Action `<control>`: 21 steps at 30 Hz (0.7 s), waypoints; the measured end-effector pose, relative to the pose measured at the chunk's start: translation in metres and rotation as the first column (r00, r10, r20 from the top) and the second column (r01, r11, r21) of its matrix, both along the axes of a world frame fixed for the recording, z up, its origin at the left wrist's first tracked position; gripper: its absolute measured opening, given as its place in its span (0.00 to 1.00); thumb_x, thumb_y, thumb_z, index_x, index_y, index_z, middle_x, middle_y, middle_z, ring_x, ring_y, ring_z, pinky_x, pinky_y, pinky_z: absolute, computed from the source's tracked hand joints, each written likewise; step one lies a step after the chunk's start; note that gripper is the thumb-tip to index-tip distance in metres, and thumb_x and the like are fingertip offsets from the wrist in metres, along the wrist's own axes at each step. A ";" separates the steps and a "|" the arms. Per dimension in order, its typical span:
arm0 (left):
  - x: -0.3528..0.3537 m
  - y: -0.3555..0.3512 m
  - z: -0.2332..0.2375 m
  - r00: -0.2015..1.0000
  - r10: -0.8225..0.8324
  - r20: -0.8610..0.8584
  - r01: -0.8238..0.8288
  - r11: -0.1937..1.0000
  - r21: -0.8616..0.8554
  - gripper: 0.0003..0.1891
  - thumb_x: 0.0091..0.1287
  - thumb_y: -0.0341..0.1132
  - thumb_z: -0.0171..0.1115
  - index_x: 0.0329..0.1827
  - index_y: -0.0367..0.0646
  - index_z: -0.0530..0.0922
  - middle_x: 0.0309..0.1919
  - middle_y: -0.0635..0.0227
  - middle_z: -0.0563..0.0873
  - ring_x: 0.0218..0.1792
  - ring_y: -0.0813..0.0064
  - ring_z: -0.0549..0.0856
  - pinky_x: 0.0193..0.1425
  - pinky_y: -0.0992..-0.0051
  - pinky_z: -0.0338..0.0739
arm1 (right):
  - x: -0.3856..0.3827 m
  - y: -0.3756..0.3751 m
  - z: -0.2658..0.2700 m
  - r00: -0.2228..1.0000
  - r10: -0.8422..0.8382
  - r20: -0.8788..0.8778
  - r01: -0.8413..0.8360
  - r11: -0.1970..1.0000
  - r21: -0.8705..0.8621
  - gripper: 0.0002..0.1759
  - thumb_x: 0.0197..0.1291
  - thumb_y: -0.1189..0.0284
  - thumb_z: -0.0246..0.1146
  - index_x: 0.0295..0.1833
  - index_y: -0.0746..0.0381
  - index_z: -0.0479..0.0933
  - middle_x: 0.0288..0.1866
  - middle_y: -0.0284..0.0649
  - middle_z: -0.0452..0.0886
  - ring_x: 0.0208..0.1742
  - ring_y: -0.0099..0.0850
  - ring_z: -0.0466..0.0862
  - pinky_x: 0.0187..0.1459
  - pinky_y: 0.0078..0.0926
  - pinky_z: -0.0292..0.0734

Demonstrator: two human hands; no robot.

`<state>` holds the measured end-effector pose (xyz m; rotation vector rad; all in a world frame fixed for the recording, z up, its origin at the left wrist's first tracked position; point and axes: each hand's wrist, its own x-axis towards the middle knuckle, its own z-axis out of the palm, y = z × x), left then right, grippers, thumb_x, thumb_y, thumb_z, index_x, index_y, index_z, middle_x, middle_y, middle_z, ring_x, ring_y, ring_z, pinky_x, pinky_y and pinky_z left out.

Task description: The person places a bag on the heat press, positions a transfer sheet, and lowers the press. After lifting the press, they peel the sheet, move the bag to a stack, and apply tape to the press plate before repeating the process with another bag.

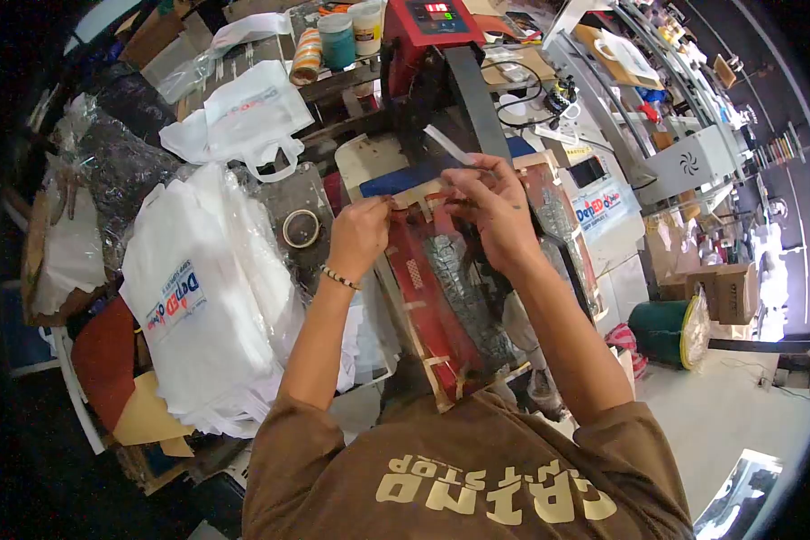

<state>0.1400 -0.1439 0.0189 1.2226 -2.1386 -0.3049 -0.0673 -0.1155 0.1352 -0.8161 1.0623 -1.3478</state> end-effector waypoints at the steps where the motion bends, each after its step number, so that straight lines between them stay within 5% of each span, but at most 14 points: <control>1: -0.001 0.004 -0.001 1.000 0.002 -0.001 -0.002 1.000 0.000 0.14 0.59 0.24 0.58 0.47 0.38 0.85 0.45 0.52 0.89 0.45 0.48 0.87 0.50 0.57 0.83 | 0.003 -0.001 -0.004 1.000 0.016 0.007 -0.016 0.999 0.051 0.22 0.67 0.71 0.68 0.61 0.62 0.68 0.47 0.40 0.85 0.39 0.28 0.85 0.37 0.24 0.82; 4: -0.009 0.012 -0.003 0.998 0.021 -0.065 -0.024 0.998 -0.055 0.14 0.59 0.25 0.60 0.48 0.36 0.84 0.48 0.50 0.87 0.49 0.48 0.86 0.56 0.57 0.81 | 0.010 -0.004 -0.026 0.999 0.043 -0.018 -0.040 0.993 0.112 0.23 0.66 0.68 0.69 0.61 0.60 0.68 0.48 0.37 0.85 0.38 0.26 0.84 0.34 0.22 0.80; 7: -0.010 0.012 -0.009 0.991 0.044 -0.123 -0.071 0.973 -0.220 0.12 0.54 0.24 0.65 0.42 0.37 0.85 0.41 0.60 0.88 0.49 0.54 0.84 0.56 0.60 0.79 | 0.028 -0.011 -0.045 0.998 0.058 0.017 -0.060 0.988 0.145 0.21 0.66 0.70 0.66 0.61 0.59 0.68 0.56 0.43 0.83 0.40 0.26 0.84 0.34 0.24 0.78; 10: -0.006 0.013 0.000 0.979 0.028 -0.203 -0.060 0.987 -0.152 0.09 0.59 0.26 0.63 0.42 0.36 0.84 0.41 0.59 0.88 0.49 0.54 0.84 0.57 0.60 0.78 | 0.039 -0.016 -0.058 0.984 0.168 -0.054 -0.160 0.979 0.123 0.20 0.68 0.71 0.64 0.61 0.60 0.68 0.59 0.43 0.83 0.38 0.24 0.83 0.33 0.23 0.76; 13: 0.017 -0.015 -0.001 0.970 -0.011 -0.244 0.096 0.935 0.340 0.13 0.72 0.34 0.52 0.48 0.35 0.80 0.44 0.54 0.89 0.46 0.53 0.87 0.57 0.65 0.79 | 0.043 -0.016 -0.064 0.988 0.150 -0.019 -0.141 0.960 0.243 0.16 0.69 0.73 0.61 0.60 0.57 0.71 0.48 0.37 0.84 0.35 0.23 0.81 0.32 0.24 0.75; 14: 0.019 -0.022 -0.001 0.969 -0.004 -0.246 0.091 0.935 0.344 0.13 0.72 0.34 0.52 0.48 0.35 0.80 0.44 0.54 0.89 0.46 0.53 0.87 0.57 0.65 0.79 | 0.043 -0.015 -0.068 0.991 0.128 0.045 -0.135 0.937 0.322 0.14 0.69 0.75 0.60 0.59 0.56 0.73 0.44 0.36 0.84 0.35 0.25 0.80 0.31 0.25 0.76; 16: 0.023 -0.028 -0.002 0.835 0.087 -0.543 0.221 0.852 0.475 0.11 0.77 0.36 0.47 0.49 0.37 0.72 0.44 0.55 0.90 0.48 0.60 0.89 0.57 0.68 0.79 | 0.042 -0.007 -0.080 0.986 0.089 0.141 -0.135 0.923 0.361 0.15 0.70 0.75 0.59 0.60 0.56 0.72 0.42 0.36 0.83 0.32 0.24 0.79 0.30 0.26 0.75; 21: 0.013 -0.025 -0.002 0.855 0.097 -0.509 0.121 0.918 0.378 0.07 0.76 0.34 0.50 0.46 0.40 0.69 0.38 0.51 0.90 0.45 0.52 0.91 0.46 0.61 0.82 | 0.055 0.023 -0.076 0.932 -0.098 0.350 -0.110 0.842 0.528 0.17 0.73 0.72 0.56 0.65 0.53 0.69 0.38 0.34 0.82 0.26 0.24 0.73 0.28 0.26 0.71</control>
